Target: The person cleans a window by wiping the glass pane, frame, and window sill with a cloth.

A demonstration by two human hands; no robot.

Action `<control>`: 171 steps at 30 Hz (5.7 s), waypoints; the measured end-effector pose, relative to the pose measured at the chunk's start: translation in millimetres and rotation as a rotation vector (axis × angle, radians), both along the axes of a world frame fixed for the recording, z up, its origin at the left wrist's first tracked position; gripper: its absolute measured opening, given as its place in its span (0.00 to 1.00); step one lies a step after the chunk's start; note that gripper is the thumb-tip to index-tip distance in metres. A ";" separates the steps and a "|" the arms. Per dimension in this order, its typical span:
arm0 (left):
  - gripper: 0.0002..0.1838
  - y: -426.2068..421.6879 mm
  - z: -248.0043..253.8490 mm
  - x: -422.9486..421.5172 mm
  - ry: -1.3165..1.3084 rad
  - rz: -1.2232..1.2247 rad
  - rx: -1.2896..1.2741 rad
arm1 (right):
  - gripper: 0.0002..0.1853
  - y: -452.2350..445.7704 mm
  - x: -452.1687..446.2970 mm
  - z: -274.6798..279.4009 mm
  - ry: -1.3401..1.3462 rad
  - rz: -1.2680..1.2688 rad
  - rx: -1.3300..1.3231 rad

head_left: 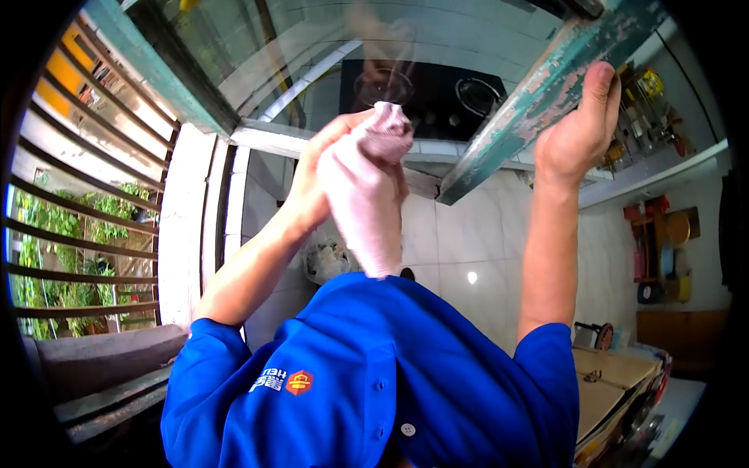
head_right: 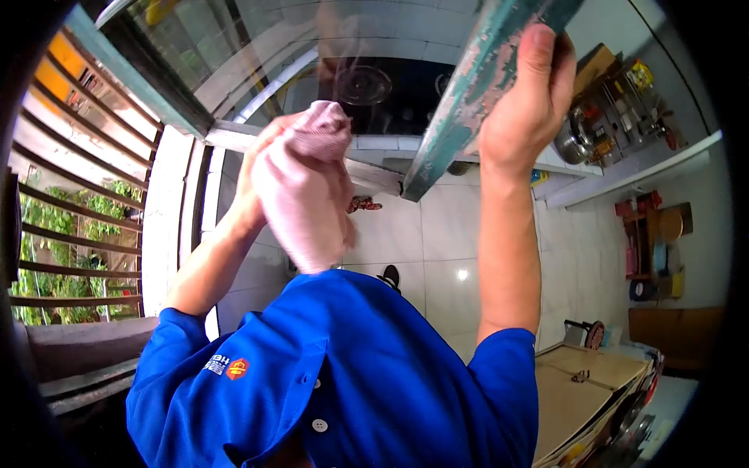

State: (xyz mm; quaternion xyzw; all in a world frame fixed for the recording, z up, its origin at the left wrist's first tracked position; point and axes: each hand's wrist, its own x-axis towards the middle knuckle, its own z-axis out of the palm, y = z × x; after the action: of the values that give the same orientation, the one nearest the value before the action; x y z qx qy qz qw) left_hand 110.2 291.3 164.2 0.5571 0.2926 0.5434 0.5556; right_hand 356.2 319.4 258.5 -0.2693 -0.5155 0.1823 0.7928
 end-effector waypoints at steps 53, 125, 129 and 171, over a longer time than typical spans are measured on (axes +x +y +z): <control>0.25 52.2 76.4 78.6 0.378 0.969 1.150 | 0.31 -32.8 -6.4 -99.8 -0.063 0.057 -0.207; 0.27 32.3 2.1 52.1 0.768 0.677 1.002 | 0.28 -32.4 -12.0 -108.7 -0.043 -0.017 -0.182; 0.26 41.8 41.2 58.1 0.561 0.837 1.075 | 0.28 -35.6 -11.8 -117.9 -0.046 -0.015 -0.153; 0.12 140.3 86.5 -161.8 0.511 1.454 0.719 | 0.33 -30.6 -18.8 -108.5 0.008 -0.142 -0.203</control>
State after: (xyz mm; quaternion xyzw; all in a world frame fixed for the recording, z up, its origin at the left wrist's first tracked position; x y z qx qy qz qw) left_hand -51.7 431.6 250.6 0.4788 0.5037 0.6828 -0.2255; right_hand 337.4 288.9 150.0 -0.3834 -0.4707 0.1779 0.7745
